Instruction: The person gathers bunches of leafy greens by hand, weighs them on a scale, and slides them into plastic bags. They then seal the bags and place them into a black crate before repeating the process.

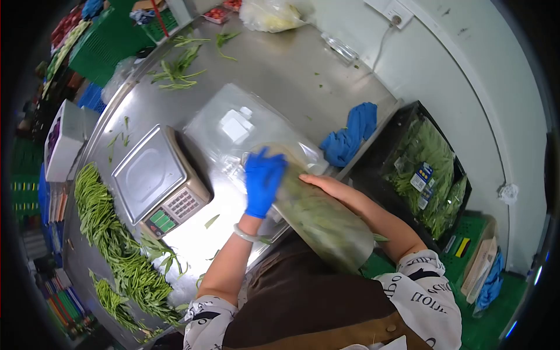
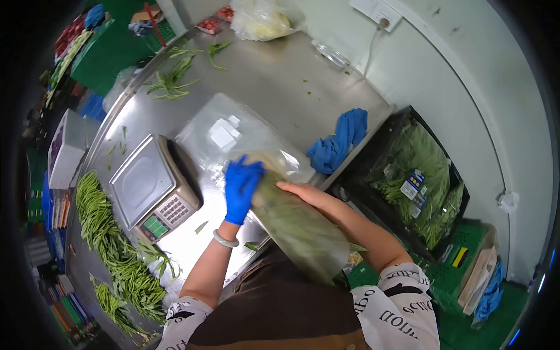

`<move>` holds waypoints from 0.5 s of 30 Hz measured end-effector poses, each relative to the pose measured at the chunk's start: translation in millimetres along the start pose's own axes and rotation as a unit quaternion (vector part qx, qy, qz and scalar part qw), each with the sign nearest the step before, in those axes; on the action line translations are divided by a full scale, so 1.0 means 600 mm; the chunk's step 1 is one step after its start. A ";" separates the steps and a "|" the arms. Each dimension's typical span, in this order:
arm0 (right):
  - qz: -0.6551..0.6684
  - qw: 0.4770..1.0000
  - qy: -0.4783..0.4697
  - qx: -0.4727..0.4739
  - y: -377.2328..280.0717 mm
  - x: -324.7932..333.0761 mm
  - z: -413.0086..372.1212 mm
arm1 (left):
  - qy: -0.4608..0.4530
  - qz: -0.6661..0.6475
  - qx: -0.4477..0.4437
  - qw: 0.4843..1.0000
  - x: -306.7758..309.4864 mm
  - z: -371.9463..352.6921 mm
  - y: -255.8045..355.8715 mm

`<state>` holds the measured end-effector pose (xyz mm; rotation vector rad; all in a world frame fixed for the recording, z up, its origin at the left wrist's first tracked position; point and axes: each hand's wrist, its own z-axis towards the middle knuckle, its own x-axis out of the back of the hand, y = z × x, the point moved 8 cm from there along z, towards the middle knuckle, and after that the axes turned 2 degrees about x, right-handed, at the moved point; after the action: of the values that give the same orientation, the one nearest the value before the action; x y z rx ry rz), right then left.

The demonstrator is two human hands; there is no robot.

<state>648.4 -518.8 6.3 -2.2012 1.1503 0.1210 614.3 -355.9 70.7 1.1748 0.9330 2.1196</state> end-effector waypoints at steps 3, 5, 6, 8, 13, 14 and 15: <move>0.003 0.994 -0.042 0.105 -0.023 0.005 0.034 | -0.106 -0.025 -0.040 0.993 -0.023 0.006 0.067; 0.019 0.997 -0.014 0.075 -0.023 -0.005 0.030 | -0.104 -0.018 0.019 0.994 -0.004 0.009 0.037; 0.024 0.998 -0.003 0.064 -0.026 -0.015 0.019 | -0.050 0.028 0.033 0.998 0.021 0.017 0.024; 0.021 0.996 -0.002 0.085 -0.040 -0.038 0.003 | -0.010 0.038 0.055 0.998 0.027 0.008 -0.022; 0.048 0.990 -0.035 0.131 -0.044 -0.022 0.059 | -0.053 -0.044 0.026 0.997 0.024 0.010 0.056; 0.042 0.988 -0.010 0.146 -0.050 -0.027 0.057 | 0.054 -0.108 0.090 0.989 0.050 0.006 0.034; 0.039 0.986 0.018 0.161 -0.054 -0.032 0.051 | 0.154 -0.173 0.153 0.961 0.070 -0.006 0.006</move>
<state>667.7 -474.0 5.1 -1.8819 1.1856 -0.0687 590.8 -328.7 93.3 0.7494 1.5317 1.9449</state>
